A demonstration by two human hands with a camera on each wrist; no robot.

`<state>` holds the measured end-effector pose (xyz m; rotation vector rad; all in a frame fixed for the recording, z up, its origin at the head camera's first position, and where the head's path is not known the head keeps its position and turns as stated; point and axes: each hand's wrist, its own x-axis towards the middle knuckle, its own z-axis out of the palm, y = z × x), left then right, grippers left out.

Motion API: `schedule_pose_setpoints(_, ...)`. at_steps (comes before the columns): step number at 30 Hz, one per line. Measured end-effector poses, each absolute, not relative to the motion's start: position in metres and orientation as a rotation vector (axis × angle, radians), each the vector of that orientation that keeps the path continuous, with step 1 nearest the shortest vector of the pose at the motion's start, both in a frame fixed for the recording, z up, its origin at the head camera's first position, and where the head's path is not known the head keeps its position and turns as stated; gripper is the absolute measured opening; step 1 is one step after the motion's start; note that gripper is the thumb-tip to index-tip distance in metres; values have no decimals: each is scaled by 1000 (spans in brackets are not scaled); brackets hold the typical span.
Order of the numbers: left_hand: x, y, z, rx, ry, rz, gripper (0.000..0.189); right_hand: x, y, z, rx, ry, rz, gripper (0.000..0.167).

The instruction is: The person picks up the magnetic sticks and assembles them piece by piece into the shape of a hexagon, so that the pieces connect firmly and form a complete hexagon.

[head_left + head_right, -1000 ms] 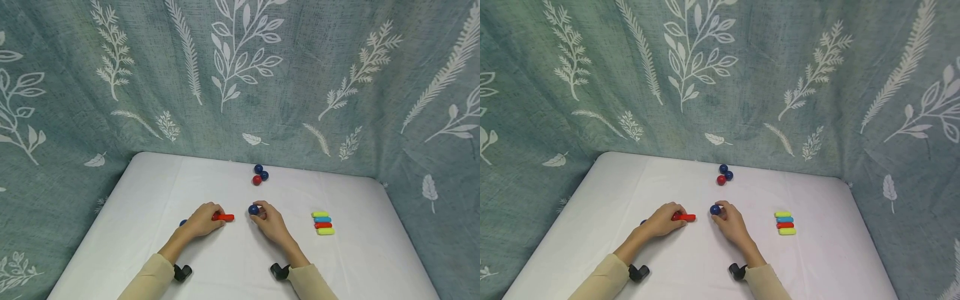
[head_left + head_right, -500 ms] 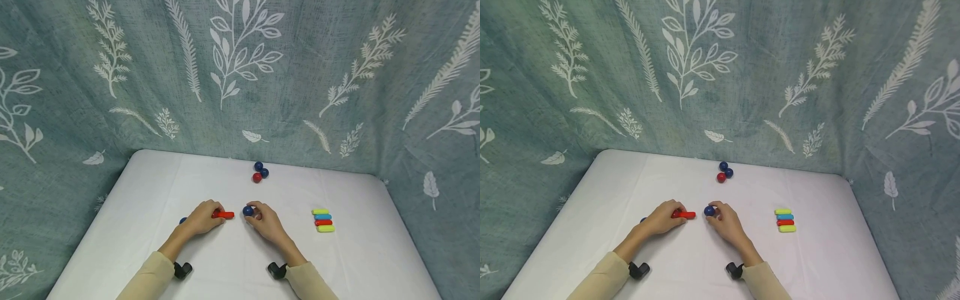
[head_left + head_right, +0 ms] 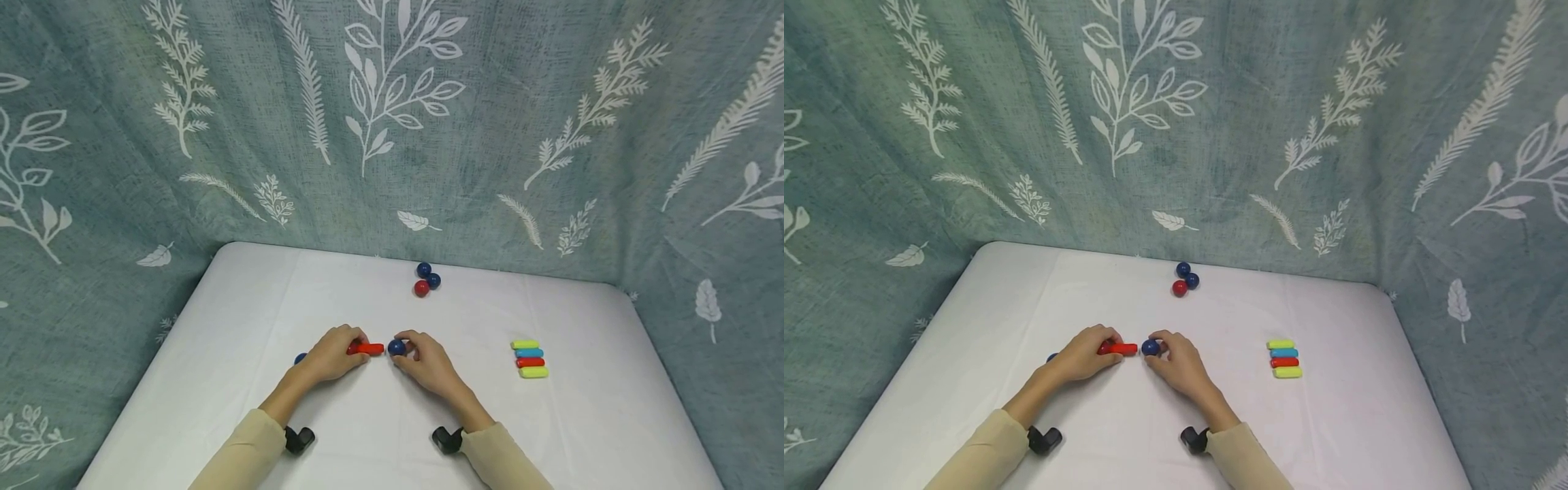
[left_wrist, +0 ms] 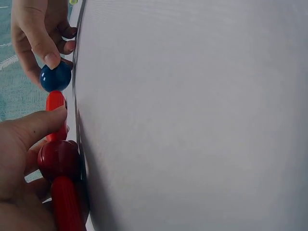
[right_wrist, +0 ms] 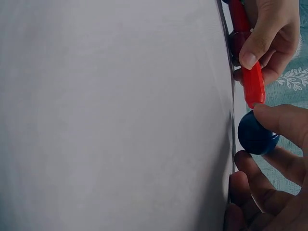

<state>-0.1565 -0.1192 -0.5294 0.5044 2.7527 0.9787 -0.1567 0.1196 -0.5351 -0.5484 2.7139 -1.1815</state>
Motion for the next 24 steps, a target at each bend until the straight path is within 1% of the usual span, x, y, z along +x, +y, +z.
schedule_pose_setpoints(20, -157, -117, -527, 496, 2803, 930, 19, -160, 105, -540, -607, 2688, -1179, 38)
schedule_pose_setpoints(24, -159, -115, -526, 526, 2795, 934, 24, -160, 99, -540, -625, 2677, -1188, 38)
